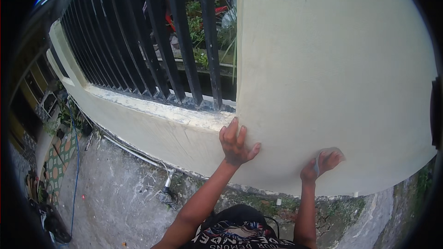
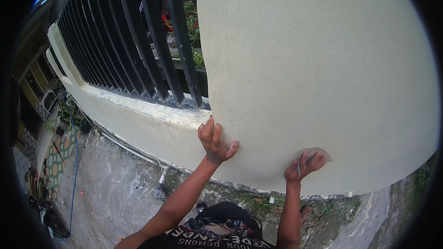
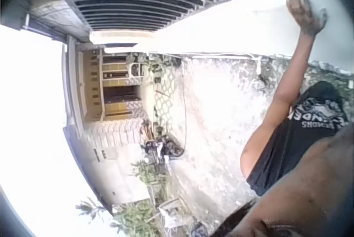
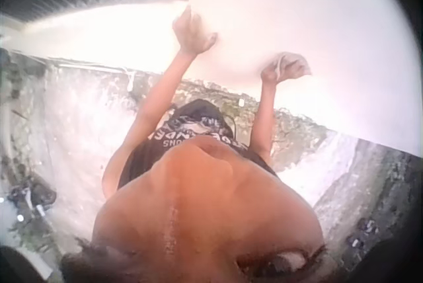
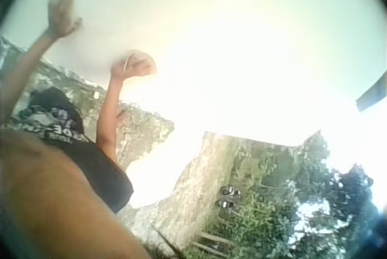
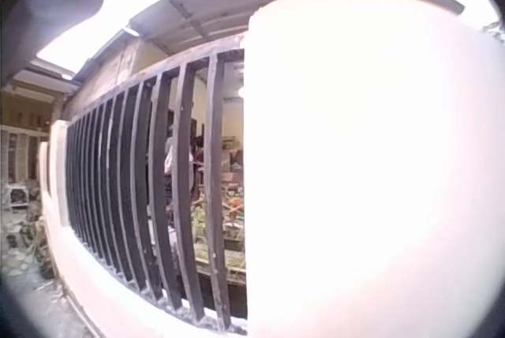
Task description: The person sands a wall with sandpaper, moves a potted plant and a plastic sheet, and then continues sanding the wall and its corner.
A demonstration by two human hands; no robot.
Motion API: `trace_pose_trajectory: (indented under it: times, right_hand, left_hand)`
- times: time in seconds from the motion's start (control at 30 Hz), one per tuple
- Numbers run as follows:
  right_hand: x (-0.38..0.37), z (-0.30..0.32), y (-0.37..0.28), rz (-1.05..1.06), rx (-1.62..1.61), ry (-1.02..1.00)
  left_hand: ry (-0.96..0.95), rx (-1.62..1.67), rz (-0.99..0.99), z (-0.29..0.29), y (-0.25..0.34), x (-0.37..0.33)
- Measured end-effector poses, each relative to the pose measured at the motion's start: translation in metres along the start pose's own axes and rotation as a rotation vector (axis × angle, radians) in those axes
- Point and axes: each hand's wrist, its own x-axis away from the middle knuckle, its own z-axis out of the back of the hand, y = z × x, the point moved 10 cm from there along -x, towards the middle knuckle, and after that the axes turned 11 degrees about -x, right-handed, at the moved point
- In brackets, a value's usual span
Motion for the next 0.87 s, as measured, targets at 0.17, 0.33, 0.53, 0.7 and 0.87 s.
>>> trace_pose_trajectory:
  times: [0.17, 0.33, 0.53, 0.7, 0.87]
  right_hand:
    - [-0.026, 0.041, 0.085, -0.655, -0.404, 0.439]
    - [-0.059, 0.055, 0.082, -0.507, -0.315, 0.335]
    - [-0.001, 0.034, 0.082, -0.506, -0.403, 0.288]
    - [-0.066, 0.055, 0.066, -0.62, -0.375, 0.255]
    - [-0.034, 0.036, 0.022, -0.43, -0.534, 0.084]
  left_hand:
    - [0.021, -0.023, 0.047, 0.0, -0.002, 0.0]
    - [0.065, 0.014, 0.05, 0.0, 0.007, -0.004]
    - [0.026, 0.026, 0.064, -0.003, 0.007, 0.009]
    - [-0.009, 0.062, 0.117, 0.002, 0.006, 0.001]
    - [0.05, 0.107, -0.261, 0.028, 0.067, 0.001]
